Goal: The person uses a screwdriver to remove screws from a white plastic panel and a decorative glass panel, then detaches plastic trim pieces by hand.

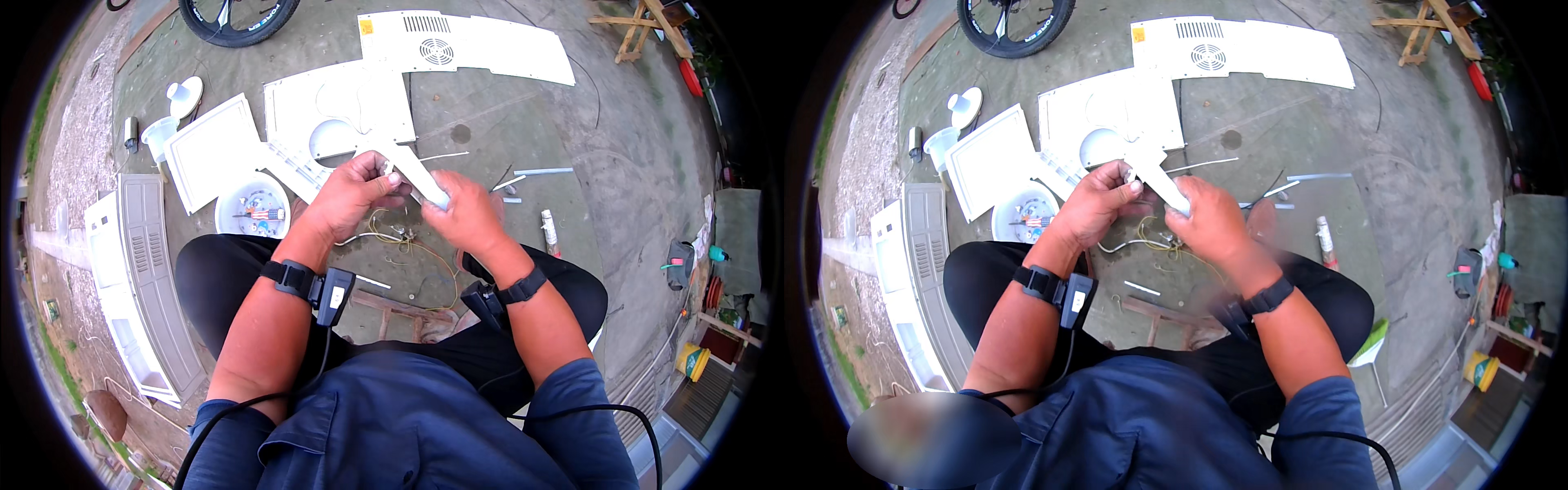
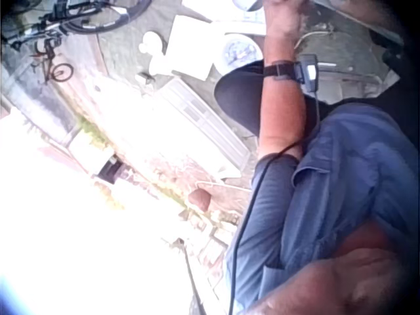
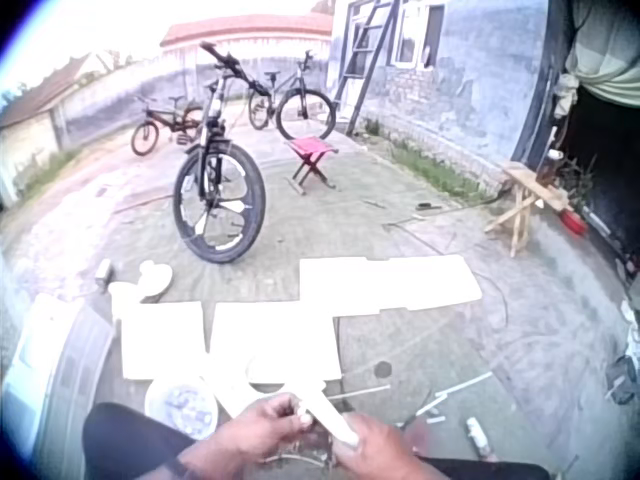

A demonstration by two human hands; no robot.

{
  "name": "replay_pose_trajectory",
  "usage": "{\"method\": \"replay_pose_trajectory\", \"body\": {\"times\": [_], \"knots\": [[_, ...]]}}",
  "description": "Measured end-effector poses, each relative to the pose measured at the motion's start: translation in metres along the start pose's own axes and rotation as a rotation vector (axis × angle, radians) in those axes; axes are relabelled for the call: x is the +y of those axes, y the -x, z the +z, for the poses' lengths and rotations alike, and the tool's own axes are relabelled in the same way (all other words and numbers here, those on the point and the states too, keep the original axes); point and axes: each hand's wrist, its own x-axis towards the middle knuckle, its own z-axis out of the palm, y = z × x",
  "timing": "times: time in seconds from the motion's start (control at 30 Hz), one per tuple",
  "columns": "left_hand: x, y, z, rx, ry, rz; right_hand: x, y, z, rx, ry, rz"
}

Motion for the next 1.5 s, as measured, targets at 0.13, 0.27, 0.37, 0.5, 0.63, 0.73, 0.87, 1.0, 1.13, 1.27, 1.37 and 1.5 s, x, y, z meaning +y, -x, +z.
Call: {"method": "replay_pose_trajectory", "body": {"times": [0.13, 0.27, 0.37, 0.5, 0.63, 0.73, 0.87, 1.0, 1.13, 1.27, 1.37, 1.5], "knots": [[0.008, 0.001, -0.005, -0.091, 0.002, -0.043, -0.003, -0.002, -0.009, -0.044, -0.052, 0.048], [0.003, -0.003, -0.006, -0.106, 0.033, 0.020, -0.001, -0.004, -0.016, -0.131, -0.138, 0.153], [0.009, -0.004, -0.005, -0.108, -0.082, 0.035, 0.005, -0.006, -0.020, -0.171, -0.167, 0.148], [0.024, -0.008, -0.001, 0.007, -0.634, 0.133, 0.011, -0.008, -0.024, -0.171, -0.271, 0.176], [0.017, -0.009, 0.011, 0.274, -1.100, 0.594, 0.015, -0.011, -0.024, -0.142, -0.325, 0.191], [0.020, -0.008, 0.014, 0.341, -1.220, 0.735, 0.021, -0.013, -0.019, -0.126, -0.325, 0.201], [0.015, -0.012, 0.010, 0.362, -1.183, 0.667, 0.023, -0.015, -0.018, -0.121, -0.293, 0.173], [0.011, -0.019, 0.008, 0.392, -0.577, 0.282, 0.020, -0.019, -0.021, -0.124, -0.313, 0.201], [0.000, -0.025, 0.006, 0.339, -0.469, 0.274, 0.026, -0.021, -0.024, -0.096, -0.291, 0.184], [-0.009, -0.027, 0.010, 0.300, -0.732, 0.401, 0.026, -0.022, -0.025, -0.098, -0.303, 0.195], [-0.005, -0.021, 0.020, 0.296, -0.918, 0.413, 0.028, -0.021, -0.027, -0.129, -0.269, 0.207], [-0.007, -0.019, 0.026, 0.368, -1.013, 0.492, 0.037, -0.020, -0.024, -0.079, -0.323, 0.181]]}}
